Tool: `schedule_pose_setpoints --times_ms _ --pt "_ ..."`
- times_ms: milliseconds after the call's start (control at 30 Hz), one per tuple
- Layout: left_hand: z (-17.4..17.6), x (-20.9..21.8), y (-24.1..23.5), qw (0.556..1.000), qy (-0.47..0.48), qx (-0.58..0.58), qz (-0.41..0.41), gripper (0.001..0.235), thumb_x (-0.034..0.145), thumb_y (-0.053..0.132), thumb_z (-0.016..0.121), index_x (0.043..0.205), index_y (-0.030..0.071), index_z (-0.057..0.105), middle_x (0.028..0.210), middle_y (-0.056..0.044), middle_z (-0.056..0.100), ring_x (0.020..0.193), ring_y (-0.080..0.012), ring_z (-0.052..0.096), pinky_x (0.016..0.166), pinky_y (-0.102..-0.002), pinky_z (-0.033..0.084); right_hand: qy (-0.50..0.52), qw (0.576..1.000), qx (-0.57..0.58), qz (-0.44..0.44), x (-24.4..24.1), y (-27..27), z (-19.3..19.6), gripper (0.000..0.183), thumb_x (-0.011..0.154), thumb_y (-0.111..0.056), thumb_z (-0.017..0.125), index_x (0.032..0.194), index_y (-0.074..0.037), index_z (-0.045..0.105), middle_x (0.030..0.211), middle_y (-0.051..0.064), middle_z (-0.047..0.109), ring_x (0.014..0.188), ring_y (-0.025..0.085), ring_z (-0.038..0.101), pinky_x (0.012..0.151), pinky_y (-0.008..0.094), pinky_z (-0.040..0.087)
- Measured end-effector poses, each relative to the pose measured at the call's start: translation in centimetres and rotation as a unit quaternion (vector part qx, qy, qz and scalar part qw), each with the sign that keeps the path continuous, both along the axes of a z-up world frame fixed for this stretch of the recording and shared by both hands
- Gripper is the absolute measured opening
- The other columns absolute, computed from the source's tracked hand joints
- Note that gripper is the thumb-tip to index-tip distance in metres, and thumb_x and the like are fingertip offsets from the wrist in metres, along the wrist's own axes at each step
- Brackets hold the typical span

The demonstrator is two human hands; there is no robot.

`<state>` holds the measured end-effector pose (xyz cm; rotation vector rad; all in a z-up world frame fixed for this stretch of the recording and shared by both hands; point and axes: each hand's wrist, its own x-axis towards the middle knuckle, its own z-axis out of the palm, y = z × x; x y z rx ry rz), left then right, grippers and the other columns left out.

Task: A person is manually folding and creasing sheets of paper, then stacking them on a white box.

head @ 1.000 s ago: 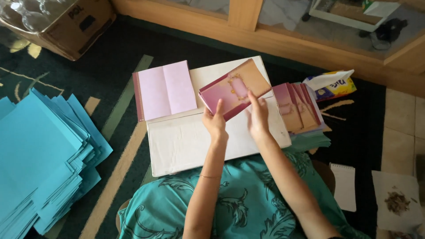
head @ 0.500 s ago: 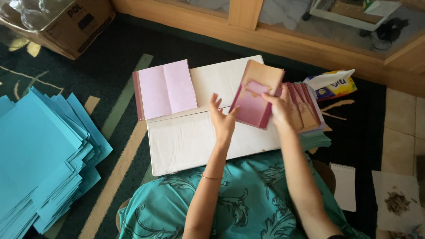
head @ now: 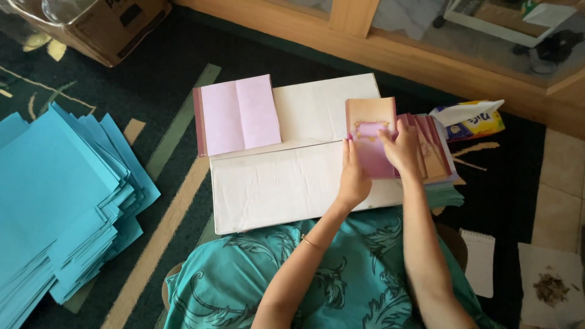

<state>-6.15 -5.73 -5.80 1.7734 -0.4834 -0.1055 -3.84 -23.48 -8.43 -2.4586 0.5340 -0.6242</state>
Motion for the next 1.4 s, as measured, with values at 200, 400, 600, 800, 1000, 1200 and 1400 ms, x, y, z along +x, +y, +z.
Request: schedule_pose_setpoints --times_ms 200,400,600,800,1000,1200,1400 --pt "-0.8 -0.6 -1.0 1.000 -0.019 0.009 0.005 0.105 0.065 -0.015 0.057 0.158 -0.012 0.007 0.162 -0.039 0.005 0.151 -0.0528 0.013 0.126 -0.048 0.020 0.040 0.999 -0.012 0.006 0.1 0.7 1.6 0.062 0.093 -0.045 0.077 0.124 0.006 0.059 0.115 0.037 0.063 0.115 0.053 0.060 0.094 0.057 0.049" --pt "-2.4 -1.6 -2.0 0.998 -0.030 0.027 0.043 0.099 0.072 0.003 0.071 0.155 -0.015 0.019 0.160 -0.041 0.013 0.151 -0.0552 0.011 0.126 -0.053 0.016 0.061 0.997 -0.023 0.042 -0.4 1.3 2.9 0.076 0.095 -0.045 0.073 0.134 0.016 0.051 0.124 0.041 0.060 0.117 0.056 0.058 0.096 0.062 0.048" --pt "-0.7 -1.9 -0.3 0.998 0.011 0.000 0.065 0.089 0.087 0.024 0.072 0.154 -0.011 0.027 0.158 -0.038 0.026 0.150 -0.0544 0.019 0.125 -0.057 0.018 0.117 0.990 0.041 0.072 -3.0 5.6 12.7 0.061 0.104 -0.051 0.066 0.123 0.007 0.063 0.120 0.039 0.061 0.121 0.056 0.055 0.097 0.059 0.046" --pt "-5.1 2.7 0.3 0.998 0.008 -0.005 0.069 0.087 0.096 0.059 0.060 0.153 -0.002 0.037 0.154 -0.033 0.039 0.150 -0.0447 0.030 0.128 -0.053 0.009 0.244 0.954 0.170 0.042 -3.6 7.7 16.3 0.060 0.097 -0.082 0.046 0.132 -0.038 0.067 0.134 0.005 0.066 0.135 0.028 0.053 0.110 0.045 0.040" --pt "4.5 3.5 7.6 0.950 0.303 -0.059 0.033 0.113 0.079 0.077 0.066 0.162 0.009 0.029 0.158 -0.028 0.039 0.144 -0.0446 0.041 0.111 -0.060 0.042 0.161 0.905 0.360 0.161 -4.3 13.2 17.4 0.087 0.100 -0.078 0.021 0.145 -0.015 0.060 0.153 0.021 0.049 0.144 0.043 0.040 0.122 0.053 0.024" --pt "9.4 2.5 12.9 0.934 0.322 -0.151 0.024 0.110 0.079 0.034 0.083 0.161 -0.002 0.020 0.156 -0.038 0.032 0.139 -0.0555 0.041 0.071 -0.061 0.059 0.275 0.896 0.275 0.213 -5.3 20.4 21.2 0.101 0.096 -0.082 0.013 0.148 -0.006 0.056 0.156 0.024 0.045 0.153 0.045 0.016 0.126 0.053 0.005" --pt "1.2 6.3 19.2 0.953 0.266 -0.143 0.018 0.068 0.088 0.004 0.063 0.153 0.013 0.045 0.111 -0.014 0.071 0.084 -0.0283 0.072 0.055 -0.050 0.066 0.297 0.866 0.288 0.279 -7.4 22.4 20.5 0.100 0.097 -0.078 0.008 0.153 -0.005 0.047 0.159 0.023 0.039 0.151 0.042 0.027 0.126 0.056 0.016"
